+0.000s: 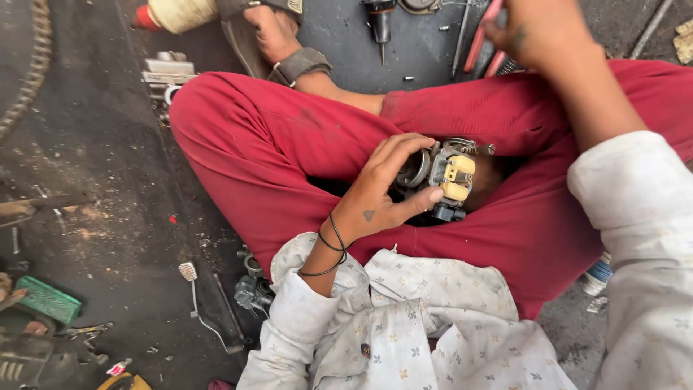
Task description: Repairing and assembling a motorcycle carburetor while sitting on the floor.
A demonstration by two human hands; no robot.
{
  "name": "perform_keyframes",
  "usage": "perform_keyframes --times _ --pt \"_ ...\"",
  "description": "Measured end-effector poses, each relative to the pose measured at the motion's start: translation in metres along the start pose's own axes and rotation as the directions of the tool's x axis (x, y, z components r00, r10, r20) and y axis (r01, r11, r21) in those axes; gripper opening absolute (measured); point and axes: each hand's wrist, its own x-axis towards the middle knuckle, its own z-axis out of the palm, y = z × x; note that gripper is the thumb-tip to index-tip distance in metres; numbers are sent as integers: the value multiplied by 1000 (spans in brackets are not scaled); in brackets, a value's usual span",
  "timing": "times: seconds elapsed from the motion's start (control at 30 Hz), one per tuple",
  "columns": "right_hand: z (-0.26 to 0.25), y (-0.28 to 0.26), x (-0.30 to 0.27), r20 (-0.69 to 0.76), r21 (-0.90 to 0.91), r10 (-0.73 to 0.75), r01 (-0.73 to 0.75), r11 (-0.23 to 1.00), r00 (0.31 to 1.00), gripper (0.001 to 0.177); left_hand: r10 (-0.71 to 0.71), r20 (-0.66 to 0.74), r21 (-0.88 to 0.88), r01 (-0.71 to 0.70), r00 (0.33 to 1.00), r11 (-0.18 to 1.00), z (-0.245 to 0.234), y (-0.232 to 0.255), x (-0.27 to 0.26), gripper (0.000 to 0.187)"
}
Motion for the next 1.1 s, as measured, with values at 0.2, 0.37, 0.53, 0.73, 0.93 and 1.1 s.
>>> perform_keyframes --times 0.2,0.37,0.53,0.73,0.93,1.1 --pt "26 -21 21 39 -75 -287 289 954 957 27 -114 -107 -84 105 988 991 -3 -18 15 43" --pt "41 -27 31 77 -134 -390 397 908 918 26 -210 -161 75 224 964 972 -27 -76 77 62" --pt "49 -28 36 97 -233 -394 406 884 914 21 -313 -347 482 455 884 749 -45 -134 170 97" --pt "51 -20 50 102 -133 -308 320 938 946 21 -2 -408 422 191 913 886 -46 -205 190 45" --pt "18 -33 49 7 397 -104 93 913 995 20 -179 -463 -35 183 868 982 -66 -164 175 36" --pt "-13 -49 23 -98 593 -70 115 797 993 15 -52 -459 18 67 887 998 -74 -147 147 57"
